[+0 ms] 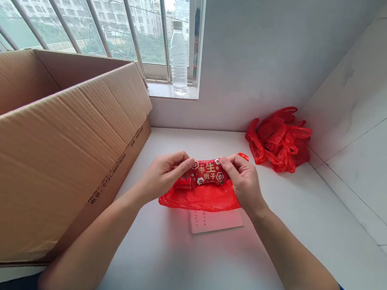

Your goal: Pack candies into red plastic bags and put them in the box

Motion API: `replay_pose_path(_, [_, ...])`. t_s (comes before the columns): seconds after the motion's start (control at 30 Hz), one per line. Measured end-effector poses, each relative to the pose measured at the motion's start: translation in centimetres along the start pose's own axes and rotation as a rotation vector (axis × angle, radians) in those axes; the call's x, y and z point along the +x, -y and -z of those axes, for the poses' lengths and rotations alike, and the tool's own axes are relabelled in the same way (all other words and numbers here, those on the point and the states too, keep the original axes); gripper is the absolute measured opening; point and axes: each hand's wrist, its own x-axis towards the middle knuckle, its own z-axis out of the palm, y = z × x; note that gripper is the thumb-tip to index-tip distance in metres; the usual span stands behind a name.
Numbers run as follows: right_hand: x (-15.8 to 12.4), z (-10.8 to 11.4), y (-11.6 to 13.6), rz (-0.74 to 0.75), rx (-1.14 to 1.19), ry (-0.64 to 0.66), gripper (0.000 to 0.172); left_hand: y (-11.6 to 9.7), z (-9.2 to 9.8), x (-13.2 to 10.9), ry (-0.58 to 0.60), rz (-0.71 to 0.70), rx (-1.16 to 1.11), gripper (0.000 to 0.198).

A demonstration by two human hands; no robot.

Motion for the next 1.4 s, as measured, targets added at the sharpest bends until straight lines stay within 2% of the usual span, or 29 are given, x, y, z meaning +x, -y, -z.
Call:
replay_pose_path(0.1, [0.1,0.0,-0.1,-0.039,0.041,-0.006,0.039,0.1,0.0,0.0,0.01,0.012,-0.033,0.042])
replay_pose_path(0.27, [0.2,0.2,-0.1,-0.023,0.006,-0.027,0.038,0.3,-0.2,-0.2,0.26,0.091,-0.123,0.041])
replay_pose_path(0.33, [0.2,0.3,0.0,-0.004,-0.02,-0.033,0.038,0.4,-0.2,-0.1,0.297,0.068,-0.13,0.037])
replay_pose_path(0.47, [0.1,0.2,0.1,0.005,-0.022,-0.05,0.038,0.8,0.2,0.2,0.263,0.036,-0.162,0.037])
replay_pose_path(0.63, [0.1,0.2,-0.2,-0.034,0.048,-0.057,0.038,0.7,0.6,0.4,0.276,0.053,-0.186,0.037])
replay_pose_path(0.83, [0.1,0.4,0.3,-0.167,0.02,0.161,0.044,1.1,0.5,0.4,0.229,0.056,-0.262,0.036])
replay_pose_path(0.97, [-0.1,0.2,0.4,-0.197,-0.039,0.227,0.046,1.5,0.5,0.5,0.201,0.054,-0.249,0.037])
replay_pose_path(1.4, [-0.4,0.3,1.0,-0.121,-0.03,0.184,0.043,1.4,1.0,0.4,0.207,0.026,-0.213,0.036])
